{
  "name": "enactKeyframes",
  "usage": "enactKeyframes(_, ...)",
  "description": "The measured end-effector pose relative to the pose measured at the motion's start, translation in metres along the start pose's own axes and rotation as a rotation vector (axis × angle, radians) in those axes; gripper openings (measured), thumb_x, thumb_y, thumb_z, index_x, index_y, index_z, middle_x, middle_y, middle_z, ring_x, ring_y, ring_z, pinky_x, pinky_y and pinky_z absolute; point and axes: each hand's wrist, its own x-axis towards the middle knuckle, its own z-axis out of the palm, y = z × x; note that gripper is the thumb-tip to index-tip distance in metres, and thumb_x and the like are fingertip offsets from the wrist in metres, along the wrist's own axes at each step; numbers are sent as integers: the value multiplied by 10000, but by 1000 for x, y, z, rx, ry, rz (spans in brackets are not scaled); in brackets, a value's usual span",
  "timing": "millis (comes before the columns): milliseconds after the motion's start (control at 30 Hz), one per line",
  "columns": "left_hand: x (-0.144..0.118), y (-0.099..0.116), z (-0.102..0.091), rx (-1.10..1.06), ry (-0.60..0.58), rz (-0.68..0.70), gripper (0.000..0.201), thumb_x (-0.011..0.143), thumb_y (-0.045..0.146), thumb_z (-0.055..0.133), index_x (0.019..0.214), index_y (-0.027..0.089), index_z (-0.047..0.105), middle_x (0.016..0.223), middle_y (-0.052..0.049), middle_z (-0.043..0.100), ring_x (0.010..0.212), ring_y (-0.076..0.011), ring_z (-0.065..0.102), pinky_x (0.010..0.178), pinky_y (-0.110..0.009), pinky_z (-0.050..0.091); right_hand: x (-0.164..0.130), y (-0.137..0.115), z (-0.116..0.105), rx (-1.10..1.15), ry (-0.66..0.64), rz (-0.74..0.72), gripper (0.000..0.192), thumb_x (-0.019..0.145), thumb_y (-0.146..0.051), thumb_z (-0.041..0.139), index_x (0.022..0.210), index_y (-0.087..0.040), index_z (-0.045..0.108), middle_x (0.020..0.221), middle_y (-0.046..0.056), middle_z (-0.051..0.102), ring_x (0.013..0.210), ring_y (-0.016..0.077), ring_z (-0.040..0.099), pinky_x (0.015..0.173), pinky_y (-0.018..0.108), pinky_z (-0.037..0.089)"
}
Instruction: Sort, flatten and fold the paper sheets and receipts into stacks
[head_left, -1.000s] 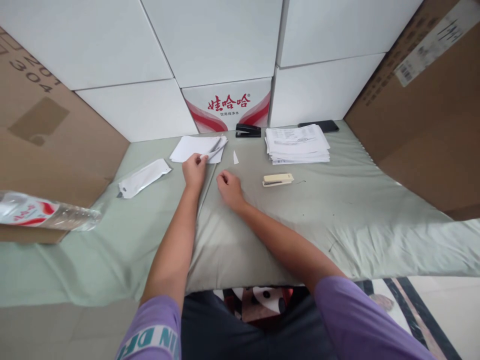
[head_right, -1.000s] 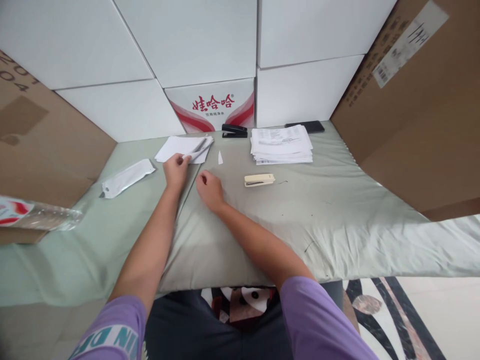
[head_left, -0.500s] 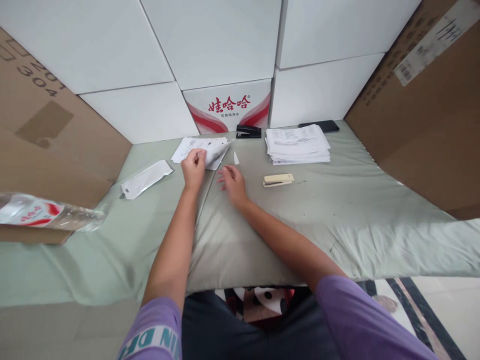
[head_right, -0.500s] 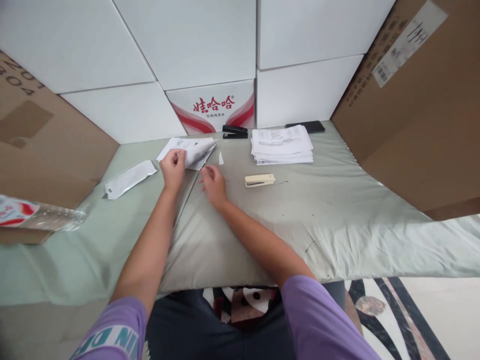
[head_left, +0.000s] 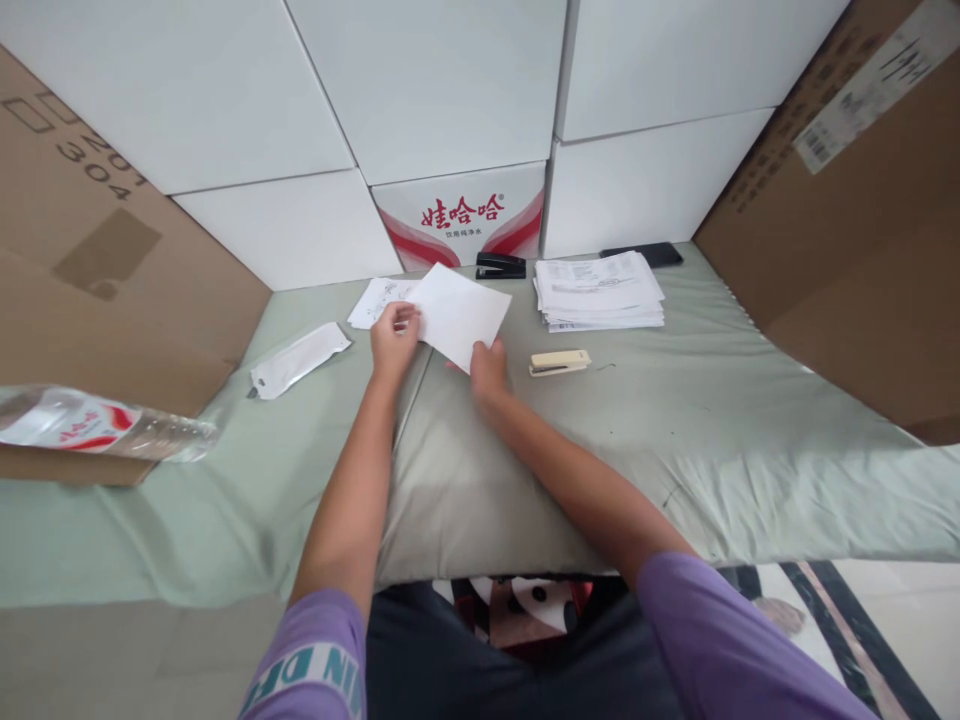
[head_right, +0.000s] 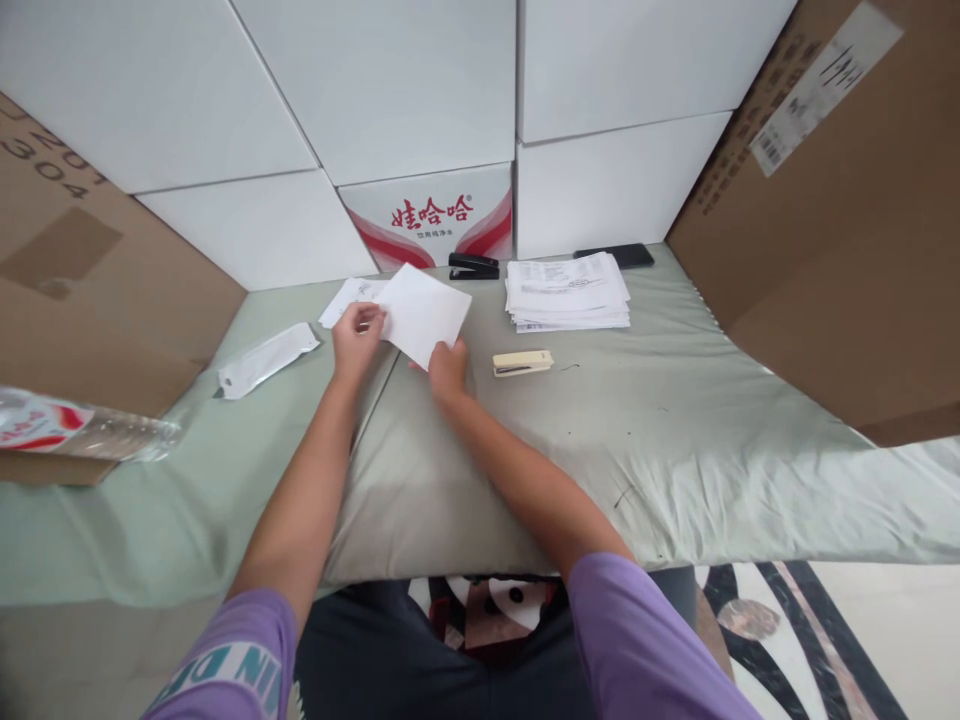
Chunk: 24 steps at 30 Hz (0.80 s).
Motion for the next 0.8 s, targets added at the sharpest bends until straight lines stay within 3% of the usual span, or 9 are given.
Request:
enactKeyframes(33, 0, -6, 0, 84, -30, 12, 394, 888, 331, 549, 1252, 195, 612, 1280, -114, 706, 1218, -232, 645, 1016, -353, 487, 0, -5, -1, 14, 23, -26, 591, 785, -117, 403, 1363, -198, 489, 1195, 99, 686, 919, 196, 706, 641, 334, 650)
enactKeyframes(133, -1, -17, 2, 302, -261, 49, 664, 835, 390, 678, 1453, 220, 509, 1485, -123, 580, 1375, -286, 531, 1162, -411, 356, 6, -22, -4, 74, 84, -143, 655, 794, -130, 360, 1443, -216, 387, 1257, 103, 650, 1021, 185, 684, 662, 306, 644)
enactKeyframes(200, -3, -18, 5, 402, -348, 61, 656, 882, 413, 646, 1492, 226, 493, 1488, -125, 580, 1379, -296, 528, 1205, -441, 278, 10, -35, -6, 83, 85, -215, 686, 799, -146, 348, 1478, -247, 334, 1271, 94, 633, 1054, 184, 675, 686, 325, 647)
enactKeyframes(267, -4, -15, 9, 463, -344, 89, 501, 967, 385, 528, 1442, 232, 566, 1413, -116, 646, 1329, -284, 572, 1207, -449, 260, 14, -45, -7, 82, 78, -233, 711, 791, -152, 344, 1491, -270, 315, 1278, 89, 620, 1056, 187, 675, 699, 349, 650)
enactKeyframes(400, -5, -5, 9, 573, -280, 96, 420, 1025, 381, 390, 1243, 242, 722, 1174, -135, 759, 1131, -310, 667, 1007, -417, 434, 17, -59, -10, 116, 78, -223, 720, 777, -148, 343, 1488, -262, 329, 1299, 100, 599, 1088, 187, 661, 717, 343, 644)
enactKeyframes(533, -5, 5, 4, 658, -298, 96, 437, 1013, 452, 396, 1075, 256, 781, 1017, -149, 774, 945, -332, 691, 778, -384, 457, 23, -69, -16, 124, 43, -168, 754, 739, -111, 366, 1475, -276, 336, 1315, 91, 595, 1069, 186, 664, 697, 335, 642)
enactKeyframes(700, -4, 24, 4, 703, -370, 104, 399, 983, 452, 452, 1025, 262, 800, 986, -140, 767, 882, -327, 681, 715, -377, 430, 36, -74, -26, 124, -44, -72, 732, 683, -82, 420, 1394, -255, 401, 1180, 73, 661, 850, 187, 703, 637, 356, 643)
enactKeyframes(800, -5, 36, 2, 690, -398, 113, 353, 944, 437, 512, 932, 251, 811, 903, -130, 761, 830, -320, 672, 677, -374, 418, 44, -69, -31, 41, -30, -25, 665, 666, -87, 448, 1309, -256, 468, 1113, 56, 678, 794, 179, 685, 644, 369, 642)
